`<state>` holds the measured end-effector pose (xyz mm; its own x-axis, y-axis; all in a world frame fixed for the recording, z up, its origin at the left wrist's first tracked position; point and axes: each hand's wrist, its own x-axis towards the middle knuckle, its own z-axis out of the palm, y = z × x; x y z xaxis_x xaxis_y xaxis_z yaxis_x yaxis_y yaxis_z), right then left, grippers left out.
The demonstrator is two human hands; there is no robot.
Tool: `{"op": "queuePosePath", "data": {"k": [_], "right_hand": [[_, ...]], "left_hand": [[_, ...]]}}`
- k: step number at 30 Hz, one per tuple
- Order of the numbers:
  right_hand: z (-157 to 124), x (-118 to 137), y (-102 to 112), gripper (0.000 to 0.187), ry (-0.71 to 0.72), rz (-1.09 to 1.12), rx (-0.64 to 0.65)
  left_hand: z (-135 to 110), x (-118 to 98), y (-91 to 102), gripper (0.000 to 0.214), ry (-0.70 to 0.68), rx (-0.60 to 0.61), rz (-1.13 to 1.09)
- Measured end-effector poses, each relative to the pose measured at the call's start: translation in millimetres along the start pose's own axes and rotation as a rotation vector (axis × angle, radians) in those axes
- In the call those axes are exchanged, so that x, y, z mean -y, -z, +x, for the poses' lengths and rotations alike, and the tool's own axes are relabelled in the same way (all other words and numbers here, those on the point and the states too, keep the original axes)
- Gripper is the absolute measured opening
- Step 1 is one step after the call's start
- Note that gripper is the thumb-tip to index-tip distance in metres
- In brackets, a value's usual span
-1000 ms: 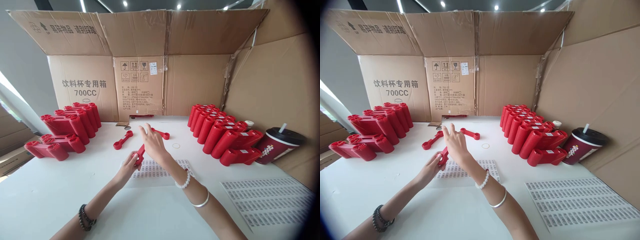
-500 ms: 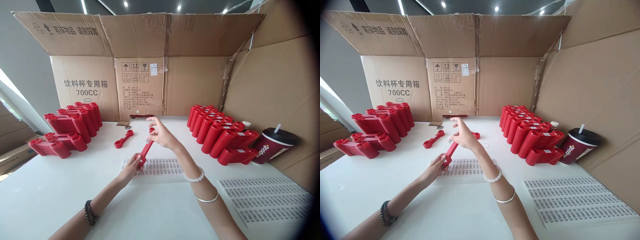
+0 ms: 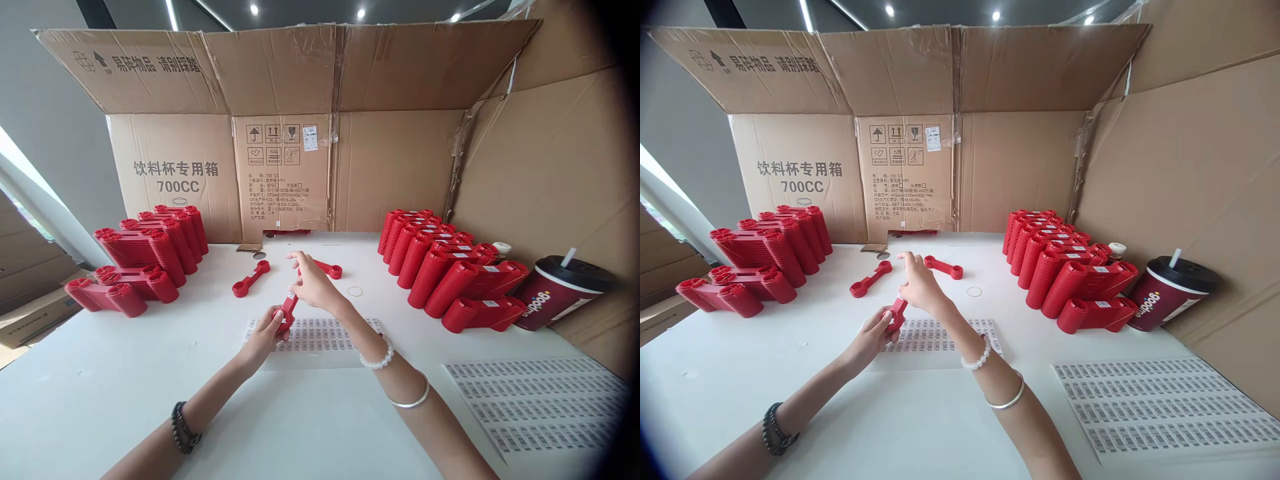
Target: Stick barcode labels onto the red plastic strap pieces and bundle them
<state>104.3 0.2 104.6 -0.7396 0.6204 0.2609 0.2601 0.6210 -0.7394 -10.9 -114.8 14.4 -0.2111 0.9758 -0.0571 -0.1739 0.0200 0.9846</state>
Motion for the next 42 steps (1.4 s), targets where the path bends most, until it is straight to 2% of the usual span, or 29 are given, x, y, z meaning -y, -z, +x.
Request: {"op": "queuePosePath", "data": {"k": [7, 15, 20, 24, 27, 30, 32, 34, 36, 37, 39, 42], "right_hand": [[0.4, -2.8, -4.5, 0.058, -0.001, -0.036, 0.001], [3.1, -7.6, -10.5, 0.059, 0.015, -0.151, -0.015], [0.1, -0.8, -24.7, 0.059, 0.082, -0.425, -0.089], [-1.8, 7.0, -37.6, 0.058, 0.208, -0.671, -0.228], [1.4, 7.8, -29.1, 0.059, 0.186, -0.677, -0.314], [-1.1, 2.2, 3.0, 0.053, 0.112, -0.611, -0.396], [-14.1, -7.0, 31.5, 0.049, 0.108, -0.565, -0.472], [-39.2, -22.1, 56.4, 0.042, 0.108, -0.525, -0.512], [-73.9, -42.3, 71.3, 0.031, 0.092, -0.498, -0.420], [-93.0, -53.3, 74.6, 0.027, 0.086, -0.488, -0.321], [-129.5, -74.5, 74.8, 0.018, 0.048, -0.524, -0.154], [-169.0, -96.8, 69.1, 0.015, -0.032, -0.579, -0.058]], "left_hand": [[0.2, 3.6, 5.4, 0.038, 0.043, 0.001, 0.055], [3.5, 10.9, 8.6, 0.036, 0.020, -0.009, 0.026], [0.6, 4.1, 2.4, 0.034, 0.009, -0.032, -0.096], [-4.8, -0.8, 0.2, 0.032, -0.027, -0.075, -0.139], [-6.1, -6.0, -3.4, 0.033, -0.025, -0.049, -0.089], [5.3, -14.3, -12.5, 0.036, 0.020, 0.053, -0.009], [21.6, -18.8, -21.8, 0.039, 0.057, 0.146, 0.049], [41.3, -19.4, -32.1, 0.040, 0.076, 0.242, 0.074], [58.9, -14.8, -41.0, 0.038, 0.097, 0.315, 0.066], [65.5, -10.9, -44.2, 0.037, 0.116, 0.342, 0.059], [73.4, -1.7, -47.5, 0.037, 0.147, 0.380, 0.055], [75.1, 10.1, -46.2, 0.037, 0.146, 0.391, 0.046]]}}
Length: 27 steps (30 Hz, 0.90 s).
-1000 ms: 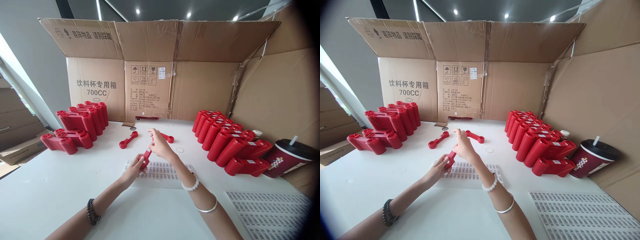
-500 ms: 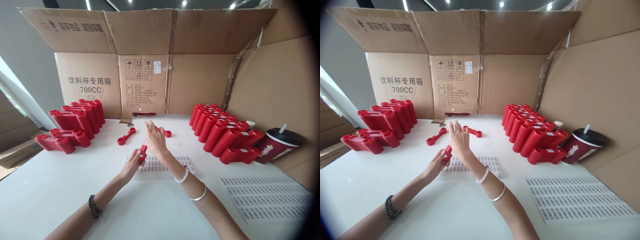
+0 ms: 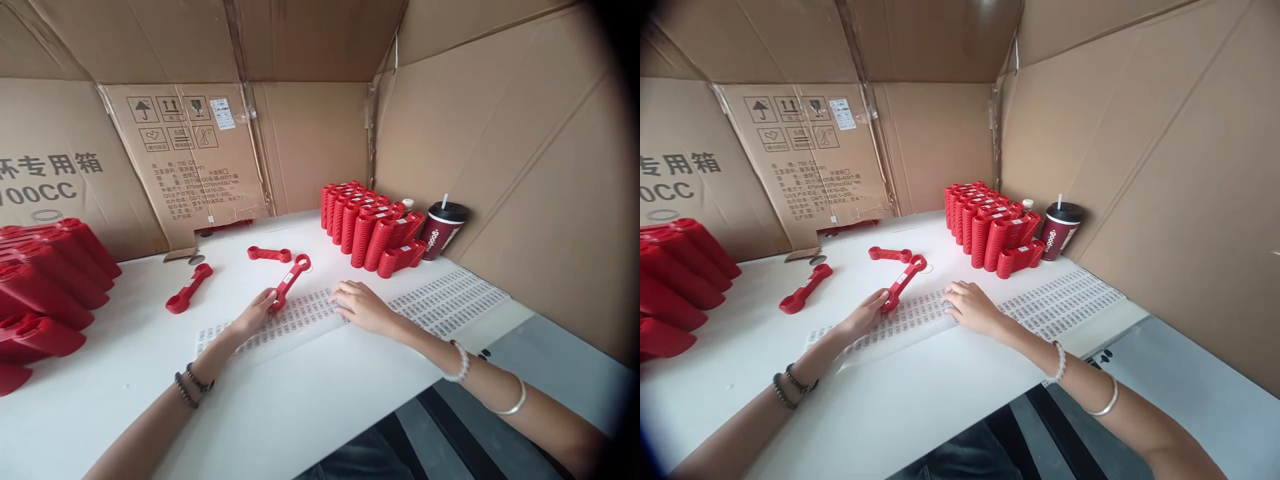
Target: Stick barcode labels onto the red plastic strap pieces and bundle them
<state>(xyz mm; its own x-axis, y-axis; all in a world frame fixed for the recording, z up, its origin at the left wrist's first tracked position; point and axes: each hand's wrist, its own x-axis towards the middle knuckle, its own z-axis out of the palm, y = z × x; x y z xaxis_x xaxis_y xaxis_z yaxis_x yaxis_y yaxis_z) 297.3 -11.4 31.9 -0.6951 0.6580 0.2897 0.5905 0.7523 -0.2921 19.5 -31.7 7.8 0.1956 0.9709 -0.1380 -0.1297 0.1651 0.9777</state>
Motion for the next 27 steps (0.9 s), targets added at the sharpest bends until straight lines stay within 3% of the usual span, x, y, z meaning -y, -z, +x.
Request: {"op": "queuePosePath", "data": {"k": [6, 12, 14, 17, 19, 21, 25, 27], "right_hand": [[-18.6, -2.1, -6.5, 0.010, -0.054, -0.113, 0.011], [-20.9, 0.6, -4.8, 0.013, -0.065, -0.046, 0.016], [-20.8, -3.1, 4.6, 0.012, -0.102, 0.104, -0.013], [-12.7, -11.4, 29.6, 0.009, -0.275, 0.540, -0.160], [1.5, -14.7, 46.8, 0.017, -0.377, 0.814, -0.224], [24.6, -12.6, 58.1, 0.023, -0.400, 0.959, -0.165], [89.4, 8.5, 55.5, 0.022, -0.227, 0.797, 0.038], [120.1, 22.2, 45.5, 0.016, -0.185, 0.662, 0.038]], "left_hand": [[-1.0, 6.9, 3.5, 0.039, -0.022, -0.026, -0.025], [0.1, 6.8, 3.4, 0.041, -0.021, -0.011, -0.011], [-0.1, 7.5, 3.3, 0.042, -0.023, -0.024, 0.012], [0.0, 8.4, 3.4, 0.043, -0.026, -0.038, 0.039], [0.0, 8.6, 3.2, 0.044, -0.022, -0.040, 0.032], [-0.6, 8.3, 2.5, 0.044, -0.011, -0.045, 0.016], [-3.1, 7.0, -0.3, 0.042, -0.005, -0.059, -0.005], [-4.6, 6.3, -1.7, 0.042, -0.010, -0.063, -0.011]]}}
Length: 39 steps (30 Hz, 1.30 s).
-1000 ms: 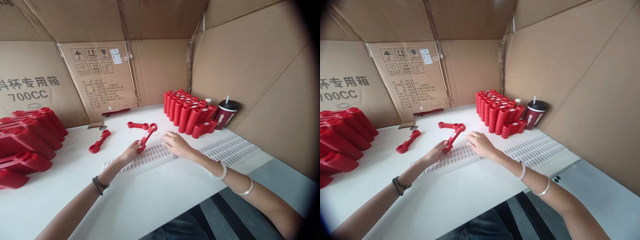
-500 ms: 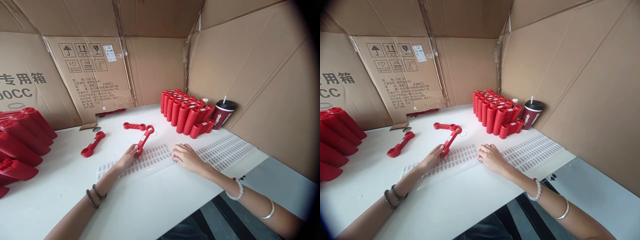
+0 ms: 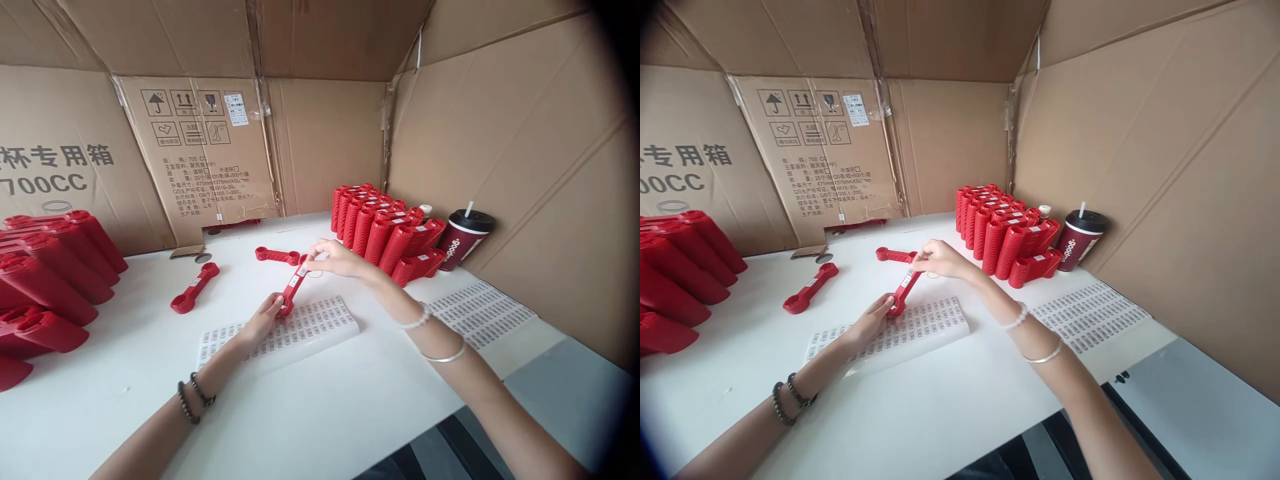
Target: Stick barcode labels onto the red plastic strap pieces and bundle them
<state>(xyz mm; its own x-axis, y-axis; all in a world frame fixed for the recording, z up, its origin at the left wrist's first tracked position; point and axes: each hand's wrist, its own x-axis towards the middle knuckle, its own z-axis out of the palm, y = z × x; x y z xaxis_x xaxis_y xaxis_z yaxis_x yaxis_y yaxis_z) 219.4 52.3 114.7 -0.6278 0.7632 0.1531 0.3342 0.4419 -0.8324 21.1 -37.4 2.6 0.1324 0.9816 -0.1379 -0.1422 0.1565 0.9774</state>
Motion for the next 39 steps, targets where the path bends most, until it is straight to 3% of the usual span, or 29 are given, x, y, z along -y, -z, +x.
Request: {"op": "queuePosePath", "data": {"k": [3, 7, 11, 13, 18, 25, 29, 32, 35, 39], "right_hand": [[27.8, 5.9, -21.3, 0.010, -0.067, -0.116, 0.011], [35.2, -4.1, -28.3, 0.010, -0.026, -0.205, -0.030], [32.3, -17.9, -20.3, 0.060, -0.059, -0.328, -0.158], [31.9, -20.5, -17.2, 0.066, -0.124, -0.378, -0.149], [30.8, -13.5, -16.9, 0.056, -0.117, -0.513, -0.249], [30.1, 2.6, -30.5, 0.047, 0.228, -0.632, -0.451], [33.2, 0.9, -37.0, 0.037, 0.336, -0.596, -0.299], [30.1, 2.8, -30.0, 0.023, 0.320, -0.385, -0.174], [23.4, 8.7, -20.9, 0.015, 0.257, -0.194, -0.216], [19.6, 9.9, -22.7, 0.009, 0.167, -0.235, -0.146]], "left_hand": [[-1.8, -1.0, -1.5, 0.043, -0.005, -0.021, -0.005], [-3.4, -0.5, -2.3, 0.045, -0.011, -0.025, 0.001], [-5.1, 0.1, -3.1, 0.045, -0.025, -0.027, 0.001], [-6.0, -0.5, -4.0, 0.043, -0.028, -0.025, 0.002], [-7.8, -1.6, -3.6, 0.039, -0.051, 0.011, 0.053], [-9.6, -4.0, 1.7, 0.035, -0.131, 0.153, 0.274], [-10.6, -5.6, 3.4, 0.033, -0.136, 0.225, 0.357], [-9.6, -3.1, 5.1, 0.031, -0.135, 0.229, 0.303], [-7.6, 0.5, 6.5, 0.030, -0.113, 0.206, 0.161], [-5.6, 1.6, 6.1, 0.028, -0.099, 0.178, -0.064]]}}
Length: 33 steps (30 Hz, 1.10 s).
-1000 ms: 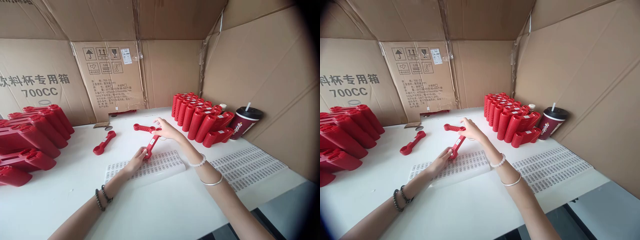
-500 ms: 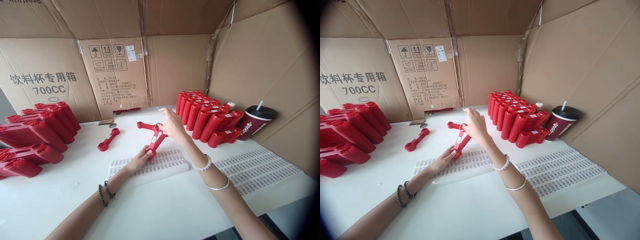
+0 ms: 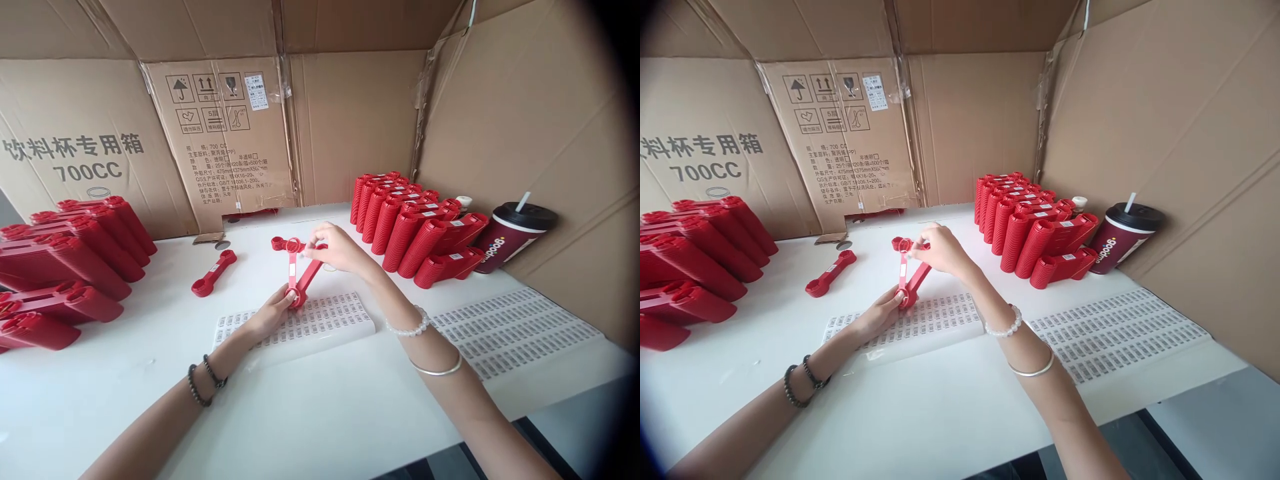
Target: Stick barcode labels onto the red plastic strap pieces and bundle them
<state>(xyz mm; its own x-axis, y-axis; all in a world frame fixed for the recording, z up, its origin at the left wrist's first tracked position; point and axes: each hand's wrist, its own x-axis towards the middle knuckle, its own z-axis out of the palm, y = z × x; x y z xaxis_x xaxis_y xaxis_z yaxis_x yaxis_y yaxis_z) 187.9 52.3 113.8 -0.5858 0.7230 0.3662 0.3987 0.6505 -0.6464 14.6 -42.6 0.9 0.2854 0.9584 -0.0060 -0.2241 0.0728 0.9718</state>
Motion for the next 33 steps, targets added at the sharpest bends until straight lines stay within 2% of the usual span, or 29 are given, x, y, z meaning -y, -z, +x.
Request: {"op": "queuePosePath", "data": {"k": [3, 11, 33], "right_hand": [[0.1, -2.1, -9.4, 0.008, -0.071, -0.129, 0.081], [0.3, 3.9, -17.6, 0.004, -0.210, -0.325, 0.102], [-0.8, 9.1, -19.2, 0.007, -0.252, -0.371, 0.127]], "left_hand": [[0.8, -0.9, -0.6, 0.026, 0.004, -0.033, -0.095], [0.2, -0.4, 0.2, 0.027, 0.018, -0.043, -0.105], [1.3, 3.1, 3.1, 0.025, 0.010, -0.033, -0.094]]}}
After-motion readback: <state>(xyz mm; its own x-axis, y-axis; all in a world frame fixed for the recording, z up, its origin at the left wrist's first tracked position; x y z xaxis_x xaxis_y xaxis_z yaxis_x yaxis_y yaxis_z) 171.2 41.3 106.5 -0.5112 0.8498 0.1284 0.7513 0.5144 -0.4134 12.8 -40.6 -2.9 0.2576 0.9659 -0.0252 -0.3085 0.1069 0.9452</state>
